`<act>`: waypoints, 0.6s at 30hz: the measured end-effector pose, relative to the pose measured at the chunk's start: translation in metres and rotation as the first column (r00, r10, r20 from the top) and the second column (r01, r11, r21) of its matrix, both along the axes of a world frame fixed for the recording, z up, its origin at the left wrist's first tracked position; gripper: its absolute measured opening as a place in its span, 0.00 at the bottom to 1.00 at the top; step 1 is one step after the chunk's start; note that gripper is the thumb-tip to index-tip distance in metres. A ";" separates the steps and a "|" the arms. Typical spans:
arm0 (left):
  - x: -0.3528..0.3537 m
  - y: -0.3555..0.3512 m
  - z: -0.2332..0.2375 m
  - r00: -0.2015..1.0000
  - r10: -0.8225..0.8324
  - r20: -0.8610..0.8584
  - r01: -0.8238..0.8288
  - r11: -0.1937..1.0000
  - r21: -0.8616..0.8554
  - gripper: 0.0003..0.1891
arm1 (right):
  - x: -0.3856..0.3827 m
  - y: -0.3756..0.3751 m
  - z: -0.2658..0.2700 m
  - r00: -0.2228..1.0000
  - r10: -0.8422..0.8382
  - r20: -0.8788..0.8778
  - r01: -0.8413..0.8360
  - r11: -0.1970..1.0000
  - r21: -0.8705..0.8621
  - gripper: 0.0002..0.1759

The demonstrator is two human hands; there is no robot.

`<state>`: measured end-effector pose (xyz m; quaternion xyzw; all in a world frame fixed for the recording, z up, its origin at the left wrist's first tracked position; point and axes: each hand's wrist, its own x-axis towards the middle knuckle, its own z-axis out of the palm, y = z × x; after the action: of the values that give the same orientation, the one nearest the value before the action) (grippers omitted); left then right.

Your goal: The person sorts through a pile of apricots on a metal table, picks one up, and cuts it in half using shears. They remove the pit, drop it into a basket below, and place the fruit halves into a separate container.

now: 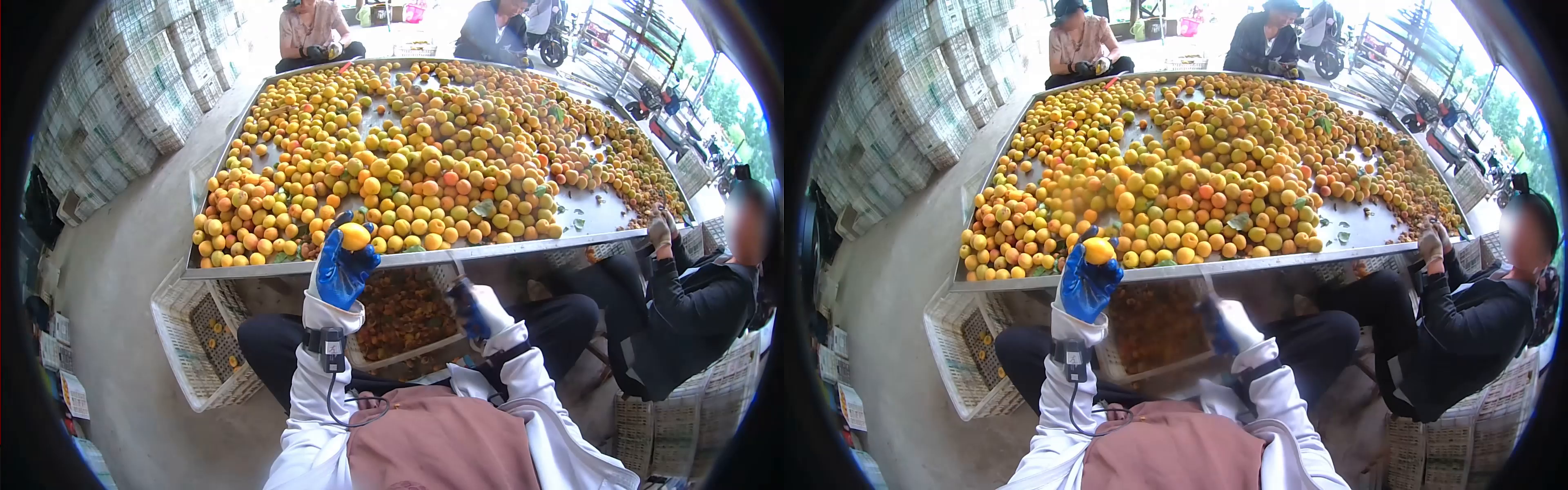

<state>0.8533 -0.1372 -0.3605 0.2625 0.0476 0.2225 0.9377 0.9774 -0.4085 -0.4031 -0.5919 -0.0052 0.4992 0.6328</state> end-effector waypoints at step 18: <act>0.000 -0.010 -0.020 0.992 -0.128 0.004 0.127 0.984 -0.124 0.20 | 0.003 -0.010 -0.021 0.219 0.087 0.972 0.569 0.798 -0.200 0.17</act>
<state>0.8538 -0.1473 -0.3805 0.2068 0.0464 0.1580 0.9644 0.9805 -0.4186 -0.4241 -0.9071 -0.1518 -0.0941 0.3812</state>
